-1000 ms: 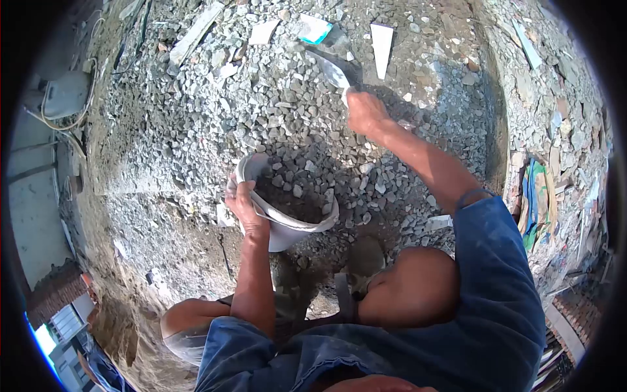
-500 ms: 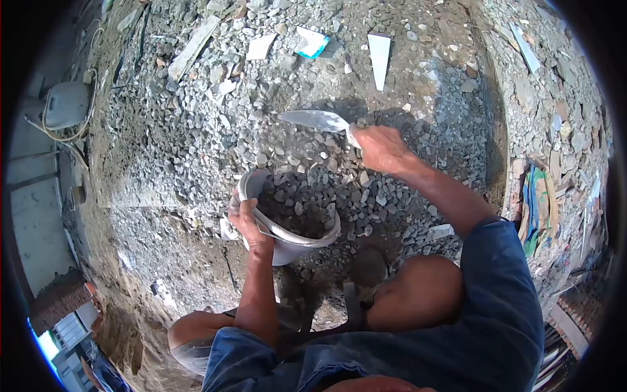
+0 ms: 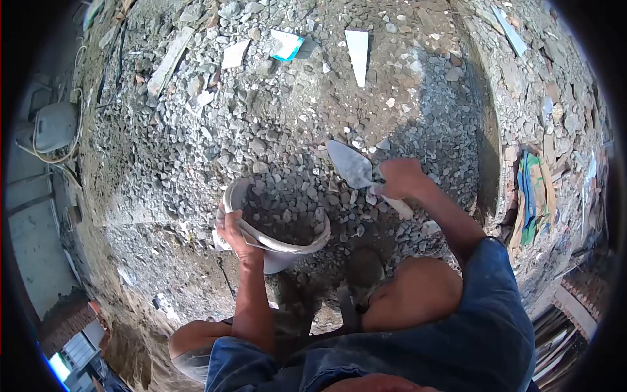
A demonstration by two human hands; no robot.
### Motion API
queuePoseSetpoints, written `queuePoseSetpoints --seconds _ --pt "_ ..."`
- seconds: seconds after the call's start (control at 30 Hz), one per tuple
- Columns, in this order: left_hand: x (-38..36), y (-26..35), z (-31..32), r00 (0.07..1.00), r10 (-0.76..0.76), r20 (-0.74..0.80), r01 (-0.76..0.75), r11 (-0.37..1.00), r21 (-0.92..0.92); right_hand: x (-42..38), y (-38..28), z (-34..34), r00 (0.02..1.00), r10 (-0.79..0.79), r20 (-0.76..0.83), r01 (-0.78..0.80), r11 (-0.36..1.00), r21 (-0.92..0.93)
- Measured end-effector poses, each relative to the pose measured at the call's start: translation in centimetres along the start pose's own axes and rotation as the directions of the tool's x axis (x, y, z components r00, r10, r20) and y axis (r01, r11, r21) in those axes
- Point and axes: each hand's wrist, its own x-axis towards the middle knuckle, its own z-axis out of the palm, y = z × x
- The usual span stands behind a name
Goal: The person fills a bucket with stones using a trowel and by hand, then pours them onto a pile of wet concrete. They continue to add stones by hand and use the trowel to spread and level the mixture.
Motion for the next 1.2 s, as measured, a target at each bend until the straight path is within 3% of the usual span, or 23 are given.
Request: queuePoseSetpoints --seconds 0.07,0.1,0.17,0.2,0.27,0.33,0.4,0.43,0.47,0.53,0.57,0.6,0.63,0.67,0.73,0.77,0.8,0.83,0.97,1.03,1.07,1.13,1.2 --pt "-0.1 -0.1 0.2 0.998 -0.022 -0.067 0.021 1.000 -0.021 3.1 1.2 -3.8 0.938 0.141 -0.317 -0.041 0.953 0.301" --pt "-0.3 0.2 0.6 0.998 -0.017 -0.059 0.015 0.999 -0.030 6.7 2.9 -4.8 0.893 0.212 -0.397 0.003 0.879 0.476" --pt "-0.6 1.4 1.2 0.998 -0.065 -0.015 0.064 0.996 -0.058 13.8 5.1 -6.7 0.729 0.403 -0.554 -0.053 0.840 0.540" --pt "-0.7 1.5 1.3 0.999 -0.050 -0.013 0.049 0.997 -0.066 15.6 5.3 -6.8 0.720 0.398 -0.568 -0.042 0.842 0.538" --pt "-0.8 1.9 1.8 0.996 -0.060 -0.065 0.059 0.998 -0.020 17.6 4.2 -8.3 0.508 0.460 -0.729 -0.034 0.856 0.516" --pt "-0.6 1.8 1.4 0.999 -0.042 -0.028 0.041 0.999 -0.018 19.1 4.0 -8.8 0.530 0.516 -0.672 -0.058 0.813 0.579" --pt "-0.2 0.4 0.5 1.000 0.001 0.015 0.000 0.999 -0.045 21.9 6.0 -8.5 0.683 0.585 -0.437 -0.018 0.612 0.791" --pt "-0.1 0.4 0.6 1.000 -0.014 0.014 0.015 0.995 -0.094 23.5 7.5 -8.2 0.724 0.518 -0.455 0.049 0.620 0.783" --pt "-0.2 1.0 1.1 1.000 -0.017 0.004 0.017 0.995 -0.095 21.9 7.1 -8.7 0.693 0.434 -0.576 0.233 0.621 0.748" --pt "-0.4 2.0 1.9 0.996 -0.019 0.087 0.031 0.990 -0.138 17.9 6.2 -10.9 0.785 0.340 -0.517 0.279 0.550 0.787" --pt "-0.3 0.8 1.2 0.997 -0.045 -0.054 0.040 0.995 -0.091 16.6 6.2 -11.6 0.849 0.221 -0.480 0.286 0.572 0.769" --pt "-0.2 0.6 0.8 0.996 -0.046 -0.071 0.039 0.995 -0.097 15.5 6.7 -12.5 0.897 0.102 -0.431 0.293 0.593 0.750" --pt "-0.3 0.4 0.6 0.996 -0.042 -0.074 0.039 0.998 -0.047 14.2 6.8 -13.8 0.976 -0.020 -0.216 0.177 0.648 0.741" --pt "-0.3 0.6 0.9 0.997 -0.040 -0.071 0.040 0.999 0.001 13.7 6.5 -15.2 0.977 -0.020 -0.214 0.175 0.655 0.735" --pt "-0.3 0.7 1.5 0.999 -0.047 -0.004 0.046 0.992 -0.114 13.4 5.5 -18.6 0.953 -0.054 -0.297 0.226 0.782 0.581" --pt "-0.2 0.7 1.5 0.999 -0.031 -0.036 0.027 0.996 -0.083 12.8 4.7 -21.7 0.873 -0.106 -0.476 0.467 0.459 0.756" --pt "-0.3 0.7 1.3 0.998 -0.016 -0.068 0.013 0.999 -0.046 12.7 3.9 -23.9 0.767 -0.072 -0.637 0.641 0.054 0.766" --pt "-0.3 0.6 1.1 0.998 -0.026 -0.061 0.023 0.998 -0.051 13.3 3.3 -24.1 0.771 -0.069 -0.634 0.637 0.050 0.769" --pt "-0.3 1.3 2.0 0.999 -0.002 -0.033 -0.002 0.992 -0.128 14.2 -0.4 -27.3 0.698 -0.005 -0.716 0.681 0.312 0.662" --pt "-0.3 0.9 1.8 0.998 -0.034 -0.054 0.026 0.989 -0.143 16.6 -3.7 -23.5 0.779 0.017 -0.626 0.444 0.690 0.572" --pt "-0.3 0.6 1.5 0.996 -0.068 -0.058 0.059 0.988 -0.145 18.9 -4.3 -22.3 0.783 0.000 -0.622 0.451 0.689 0.568" --pt "0.0 0.4 1.4 1.000 0.018 0.000 -0.018 0.992 -0.127 23.1 -5.1 -21.0 0.875 0.252 -0.413 0.131 0.698 0.704" --pt "-0.4 1.3 1.7 0.999 -0.024 -0.035 0.020 0.994 -0.108 24.2 -6.3 -19.5 0.826 0.258 -0.501 0.221 0.670 0.709"
